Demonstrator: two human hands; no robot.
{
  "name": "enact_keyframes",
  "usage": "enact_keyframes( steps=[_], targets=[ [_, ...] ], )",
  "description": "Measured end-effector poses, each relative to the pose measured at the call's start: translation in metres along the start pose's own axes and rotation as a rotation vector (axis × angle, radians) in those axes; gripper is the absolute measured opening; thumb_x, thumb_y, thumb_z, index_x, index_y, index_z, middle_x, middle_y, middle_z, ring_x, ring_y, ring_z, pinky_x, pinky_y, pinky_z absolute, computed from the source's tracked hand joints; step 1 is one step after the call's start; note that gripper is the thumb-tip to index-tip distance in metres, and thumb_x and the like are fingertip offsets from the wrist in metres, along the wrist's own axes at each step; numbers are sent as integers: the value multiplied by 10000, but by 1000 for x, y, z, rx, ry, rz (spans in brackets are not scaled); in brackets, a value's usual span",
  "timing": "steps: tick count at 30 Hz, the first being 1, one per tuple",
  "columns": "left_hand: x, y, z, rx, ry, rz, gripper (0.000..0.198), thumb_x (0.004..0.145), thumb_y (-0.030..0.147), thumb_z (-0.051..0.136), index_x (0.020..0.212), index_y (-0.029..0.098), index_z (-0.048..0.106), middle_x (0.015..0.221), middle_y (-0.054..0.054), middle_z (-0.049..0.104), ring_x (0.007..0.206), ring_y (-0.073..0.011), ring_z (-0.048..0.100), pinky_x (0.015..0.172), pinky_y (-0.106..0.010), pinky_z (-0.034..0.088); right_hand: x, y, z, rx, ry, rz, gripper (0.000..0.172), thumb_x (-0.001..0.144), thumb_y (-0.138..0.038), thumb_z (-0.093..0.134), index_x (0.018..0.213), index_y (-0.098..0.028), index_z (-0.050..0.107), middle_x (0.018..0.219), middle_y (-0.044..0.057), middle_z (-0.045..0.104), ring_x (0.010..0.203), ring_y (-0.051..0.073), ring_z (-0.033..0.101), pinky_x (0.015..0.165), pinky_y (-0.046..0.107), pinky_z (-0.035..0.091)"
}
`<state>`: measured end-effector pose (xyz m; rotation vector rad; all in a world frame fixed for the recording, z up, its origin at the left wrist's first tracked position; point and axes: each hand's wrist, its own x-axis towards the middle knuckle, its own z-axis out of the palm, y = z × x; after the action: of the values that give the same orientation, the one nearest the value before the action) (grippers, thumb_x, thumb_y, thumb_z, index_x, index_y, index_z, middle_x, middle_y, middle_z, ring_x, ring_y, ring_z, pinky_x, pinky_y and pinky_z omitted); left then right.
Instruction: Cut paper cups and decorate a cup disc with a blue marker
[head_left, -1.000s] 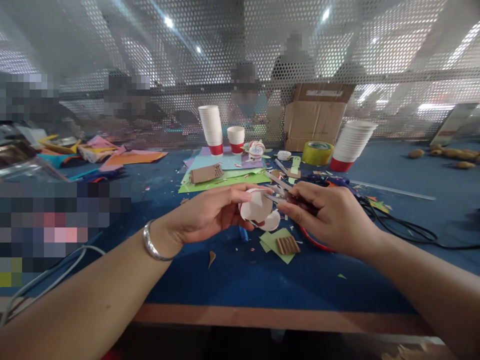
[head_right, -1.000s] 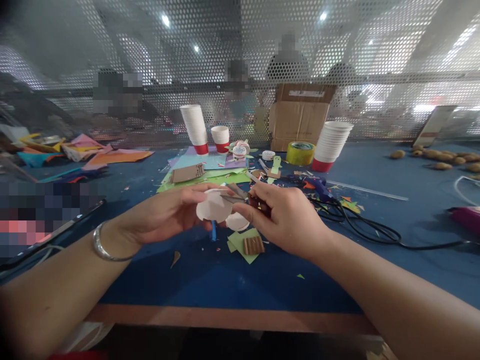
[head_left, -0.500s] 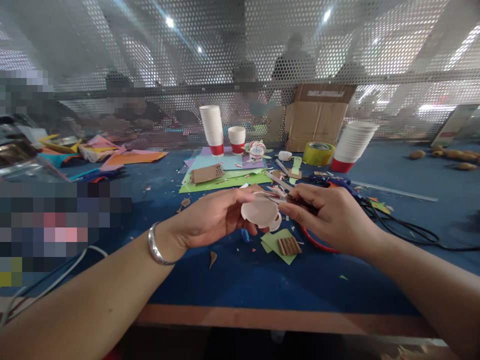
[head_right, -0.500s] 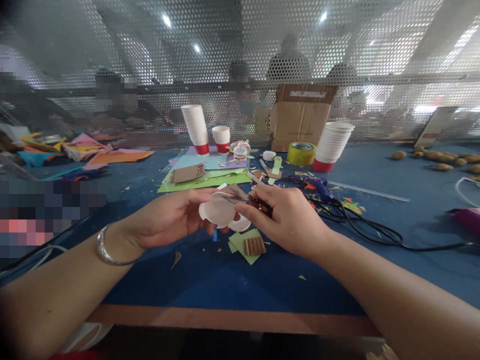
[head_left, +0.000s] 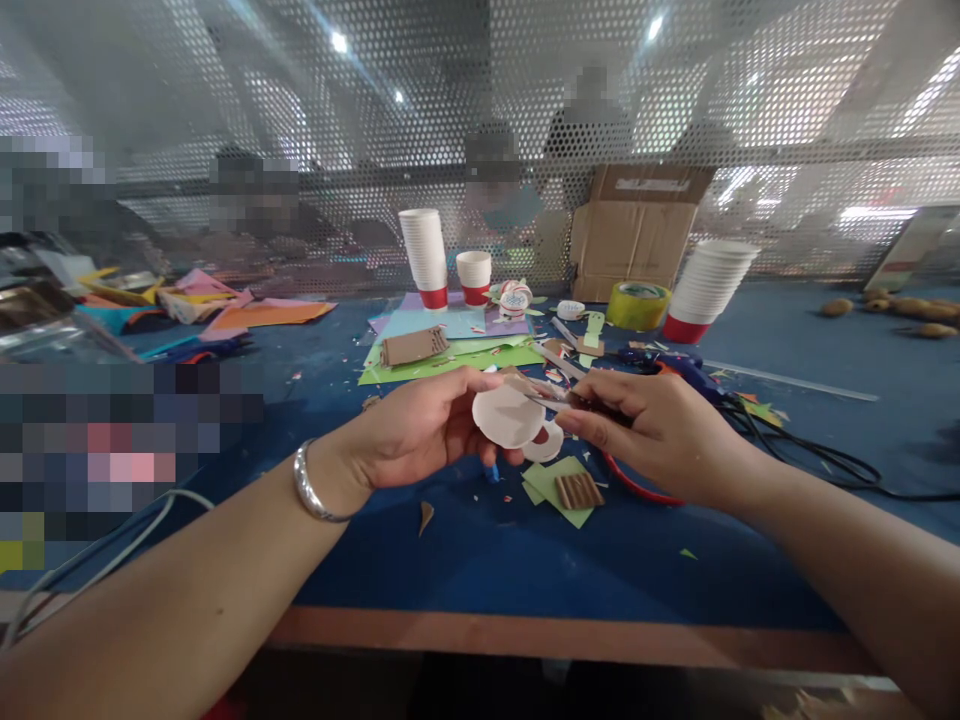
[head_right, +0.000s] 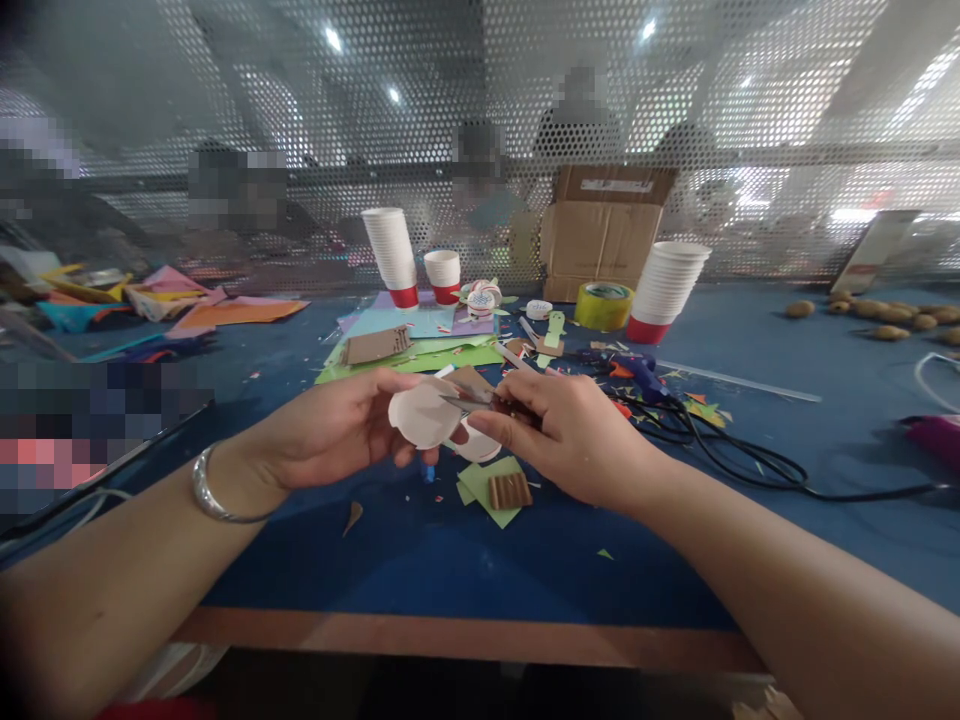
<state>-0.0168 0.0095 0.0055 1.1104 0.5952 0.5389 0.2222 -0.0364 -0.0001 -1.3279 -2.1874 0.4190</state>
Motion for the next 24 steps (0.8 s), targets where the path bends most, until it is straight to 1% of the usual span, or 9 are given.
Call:
enact_keyframes(
  steps=[4,8,11,16,20,24],
  targets=[
    [-1,0,1,23,11,41,325,1001,289,456,1035,82,705,848,-120,742,701,-177,704,534,-224,532,-1,-1,0,3,-10,-14,413,969,-551,497,844,-184,638,695,-1,611,631,127,510,566,263,346],
    [-2,-1,3,70,47,78,309,1003,310,488,1061,97,704,852,-100,734,668,-150,680,532,-216,541,1,1,0,-6,38,-8,411,975,-541,490,832,-181,629,688,1,601,640,131,515,566,263,343],
    [-2,-2,3,82,21,88,304,1000,328,504,1029,104,708,857,-90,734,679,-145,683,539,-209,552,2,3,1,-13,33,-10,419,972,-556,489,830,-184,620,690,1,597,644,133,510,575,267,343],
    [-1,-4,3,58,-48,52,308,1006,334,485,1033,114,699,863,-91,745,677,-147,695,528,-195,542,1,4,2,-6,-14,-4,401,972,-556,493,879,-190,631,721,4,622,671,140,531,602,267,359],
    [-2,-4,5,51,-82,17,304,999,335,486,1080,111,674,910,-117,749,712,-174,713,515,-205,524,0,0,2,-2,-32,-56,368,991,-490,488,863,-182,644,701,-7,590,639,124,510,591,259,349],
    [-4,-2,6,49,-92,-27,326,1003,337,454,1121,103,647,967,-149,747,703,-171,710,523,-207,517,-2,-2,1,-1,-33,-69,346,995,-449,491,840,-178,639,662,-19,553,614,115,478,574,255,336]
  ],
)
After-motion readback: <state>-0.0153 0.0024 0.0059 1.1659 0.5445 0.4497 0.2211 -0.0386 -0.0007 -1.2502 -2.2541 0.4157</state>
